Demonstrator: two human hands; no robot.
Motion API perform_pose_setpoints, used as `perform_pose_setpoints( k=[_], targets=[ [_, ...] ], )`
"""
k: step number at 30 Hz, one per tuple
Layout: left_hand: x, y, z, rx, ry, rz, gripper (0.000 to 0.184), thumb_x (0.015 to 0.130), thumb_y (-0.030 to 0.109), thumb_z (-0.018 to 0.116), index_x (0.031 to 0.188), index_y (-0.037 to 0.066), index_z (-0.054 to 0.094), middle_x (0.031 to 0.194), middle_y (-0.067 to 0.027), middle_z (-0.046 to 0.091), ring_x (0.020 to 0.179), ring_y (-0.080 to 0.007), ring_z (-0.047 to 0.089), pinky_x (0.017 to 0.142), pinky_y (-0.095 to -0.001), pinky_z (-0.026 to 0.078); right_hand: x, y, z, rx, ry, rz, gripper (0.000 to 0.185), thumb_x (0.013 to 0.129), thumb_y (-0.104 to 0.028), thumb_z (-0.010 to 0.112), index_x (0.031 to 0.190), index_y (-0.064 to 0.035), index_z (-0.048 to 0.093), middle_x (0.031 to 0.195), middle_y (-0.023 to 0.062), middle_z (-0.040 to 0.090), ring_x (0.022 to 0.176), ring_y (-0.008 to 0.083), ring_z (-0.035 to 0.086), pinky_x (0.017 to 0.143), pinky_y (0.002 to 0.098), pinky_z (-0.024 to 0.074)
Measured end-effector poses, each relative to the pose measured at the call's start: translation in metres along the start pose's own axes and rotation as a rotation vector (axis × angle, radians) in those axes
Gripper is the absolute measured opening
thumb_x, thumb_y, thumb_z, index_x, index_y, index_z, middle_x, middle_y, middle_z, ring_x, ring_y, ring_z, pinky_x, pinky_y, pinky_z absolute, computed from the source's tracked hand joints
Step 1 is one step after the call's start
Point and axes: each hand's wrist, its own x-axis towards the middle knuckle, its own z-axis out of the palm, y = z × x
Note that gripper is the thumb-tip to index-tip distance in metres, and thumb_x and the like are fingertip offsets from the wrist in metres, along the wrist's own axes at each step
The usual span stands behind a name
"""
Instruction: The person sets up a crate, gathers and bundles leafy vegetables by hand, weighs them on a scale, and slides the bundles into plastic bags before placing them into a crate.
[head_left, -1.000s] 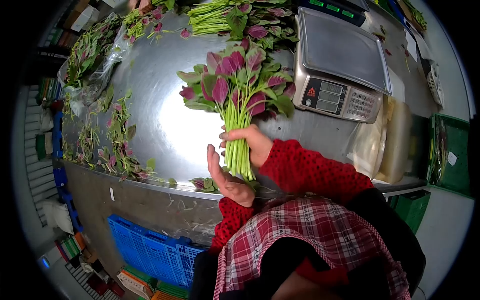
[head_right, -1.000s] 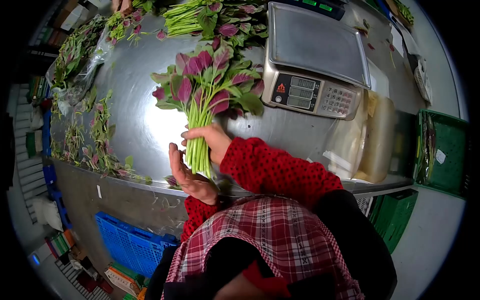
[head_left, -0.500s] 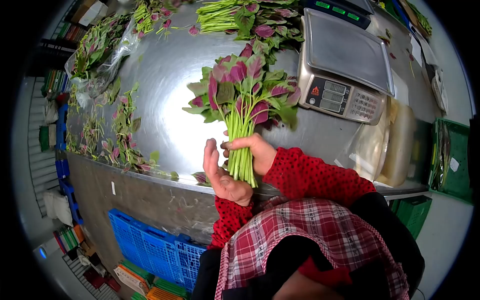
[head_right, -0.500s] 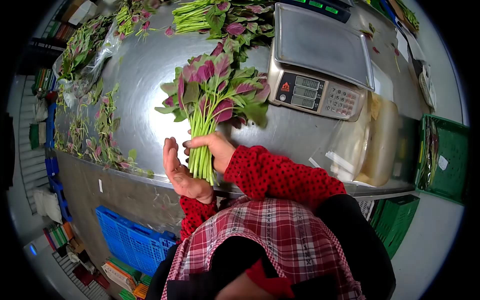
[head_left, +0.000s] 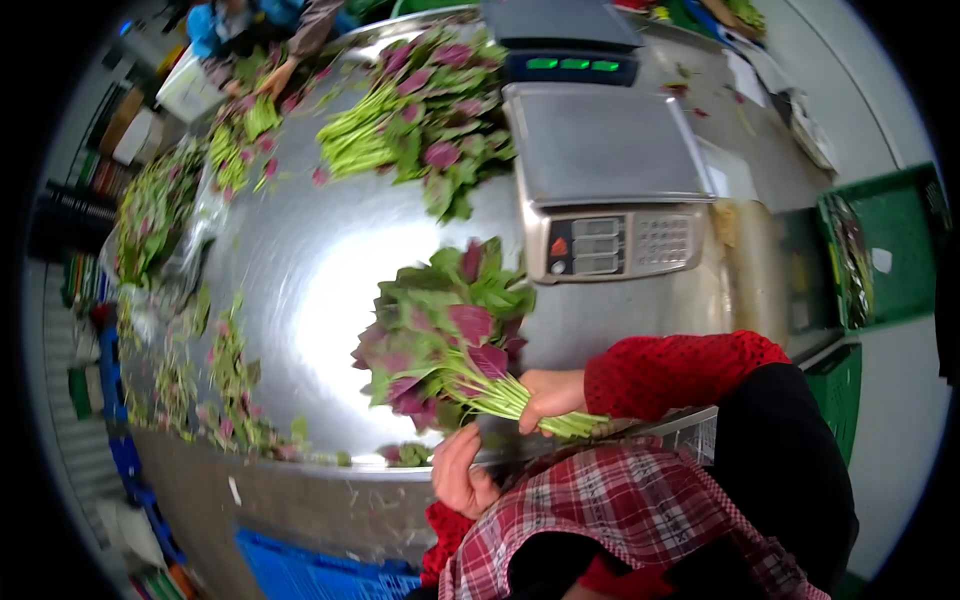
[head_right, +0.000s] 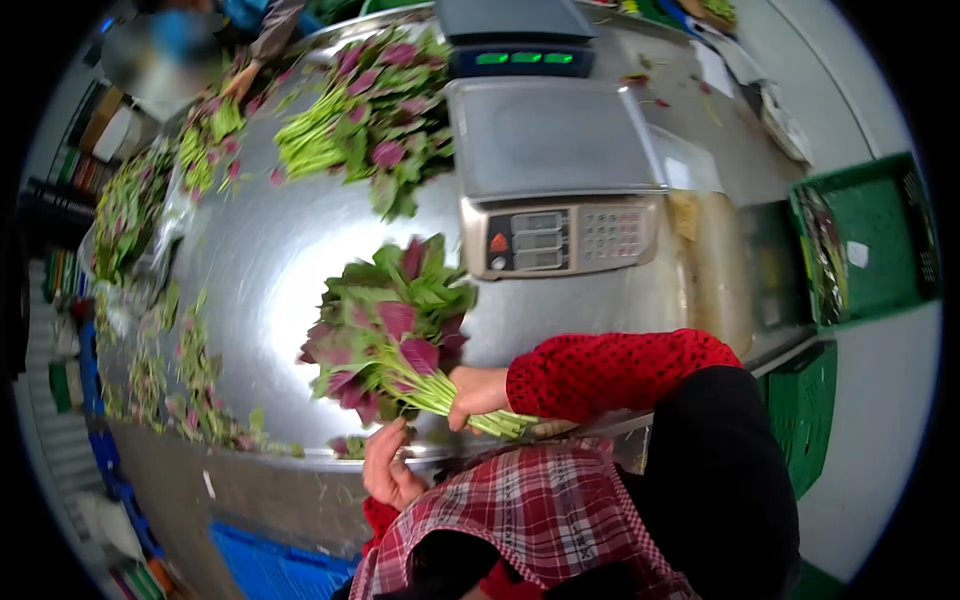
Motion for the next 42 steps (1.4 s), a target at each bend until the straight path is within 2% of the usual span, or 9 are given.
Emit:
perform_pose_setpoints(
  k=[6, 14, 20, 22, 25, 26, 30, 36, 42],
  targets=[
    [0.028, -0.007, 0.009, -0.066, 0.092, 0.018, 0.028, 0.097, 0.018, 0.047, 0.102, -0.006, 0.061, 0.097, -0.0227, 0.067, 0.086, -0.0365, 0.065, 0.078, -0.0421, 0.052, -0.156, -0.144, -0.060, -0.280, 0.514, -0.551, 0.017, 0.073, -0.002, 0.068, 0.087, 0.0039, 0.061, 0.069, 0.0069, 0.062, 0.054, 0.0126, 0.059, 0.050, 0.0266, 0.0481],
    [0.102, -0.064, 0.022, 0.135, -0.087, -0.040, 0.016, 0.087, -0.003, 0.056, 0.101, -0.005, 0.063, 0.094, -0.0174, 0.065, 0.085, -0.0297, 0.063, 0.076, -0.0354, 0.049, -0.168, -0.125, -0.229, 0.120, 0.830, -0.508, 0.028, 0.074, -0.006, 0.075, 0.096, 0.0015, 0.060, 0.078, 0.0094, 0.063, 0.063, 0.0184, 0.065, 0.054, 0.0314, 0.0535],
    [0.219, -0.179, 0.024, 0.520, -0.145, 0.211, 0.046, 0.080, 0.018, 0.073, 0.119, 0.000, 0.056, 0.110, -0.0174, 0.061, 0.097, -0.0373, 0.059, 0.086, -0.0428, 0.047, -0.161, -0.077, -0.245, -0.822, 1.565, -0.131, 0.063, 0.070, -0.031, 0.082, 0.114, 0.0056, 0.057, 0.097, 0.0166, 0.065, 0.093, 0.0313, 0.063, 0.084, 0.0413, 0.0482],
    [0.276, -0.233, 0.026, 0.537, -0.169, 0.270, 0.053, 0.080, 0.024, 0.074, 0.124, 0.002, 0.053, 0.117, -0.0178, 0.059, 0.102, -0.0379, 0.058, 0.089, -0.0431, 0.046, -0.156, -0.085, -0.198, -1.289, 1.836, -0.585, 0.062, 0.076, -0.030, 0.077, 0.121, 0.0038, 0.051, 0.113, 0.0146, 0.063, 0.100, 0.0300, 0.062, 0.090, 0.0388, 0.0472],
    [0.384, -0.288, 0.053, 0.490, -0.085, 0.252, 0.042, 0.085, 0.026, 0.065, 0.115, -0.001, 0.056, 0.108, -0.0213, 0.061, 0.098, -0.0398, 0.057, 0.084, -0.0451, 0.046, -0.055, -0.075, -0.142, -0.742, 1.064, -0.986, 0.049, 0.080, -0.025, 0.077, 0.118, -0.0006, 0.057, 0.099, 0.0108, 0.062, 0.093, 0.0209, 0.062, 0.075, 0.0317, 0.0522],
    [0.422, -0.306, 0.065, 0.461, -0.101, 0.226, 0.039, 0.087, 0.026, 0.063, 0.114, -0.002, 0.056, 0.105, -0.0229, 0.062, 0.098, -0.0408, 0.057, 0.085, -0.0455, 0.046, -0.027, -0.092, -0.116, -0.424, 0.762, -0.645, 0.052, 0.082, -0.028, 0.076, 0.121, 0.0000, 0.056, 0.102, 0.0123, 0.063, 0.096, 0.0217, 0.063, 0.076, 0.0322, 0.0536],
    [0.534, -0.376, 0.116, 0.618, -0.249, 0.083, 0.046, 0.095, 0.039, 0.050, 0.115, -0.002, 0.058, 0.108, -0.0266, 0.061, 0.101, -0.0404, 0.058, 0.087, -0.0485, 0.046, 0.127, -0.149, -0.119, 0.015, 0.385, -0.577, 0.061, 0.090, -0.032, 0.066, 0.128, 0.0119, 0.048, 0.095, 0.0183, 0.066, 0.082, 0.0197, 0.063, 0.071, 0.0311, 0.0516],
    [0.512, -0.406, 0.135, 0.580, -0.452, 0.006, 0.057, 0.098, 0.049, 0.032, 0.101, 0.002, 0.064, 0.099, -0.0263, 0.065, 0.093, -0.0445, 0.060, 0.081, -0.0528, 0.046, 0.276, -0.244, -0.173, 0.625, 0.611, -0.679, 0.041, 0.087, -0.030, 0.061, 0.097, 0.0096, 0.061, 0.079, 0.0106, 0.062, 0.068, 0.0223, 0.056, 0.066, 0.0359, 0.0467],
    [0.375, -0.369, 0.108, 0.645, -0.277, -0.107, 0.055, 0.099, 0.047, 0.031, 0.087, 0.005, 0.065, 0.082, -0.0213, 0.067, 0.074, -0.0416, 0.063, 0.064, -0.0518, 0.048, 0.235, -0.238, -0.151, 0.200, 1.076, -0.684, 0.039, 0.092, -0.031, 0.057, 0.102, 0.0061, 0.063, 0.086, 0.0189, 0.069, 0.079, 0.0261, 0.065, 0.070, 0.0388, 0.0488]
  ],
)
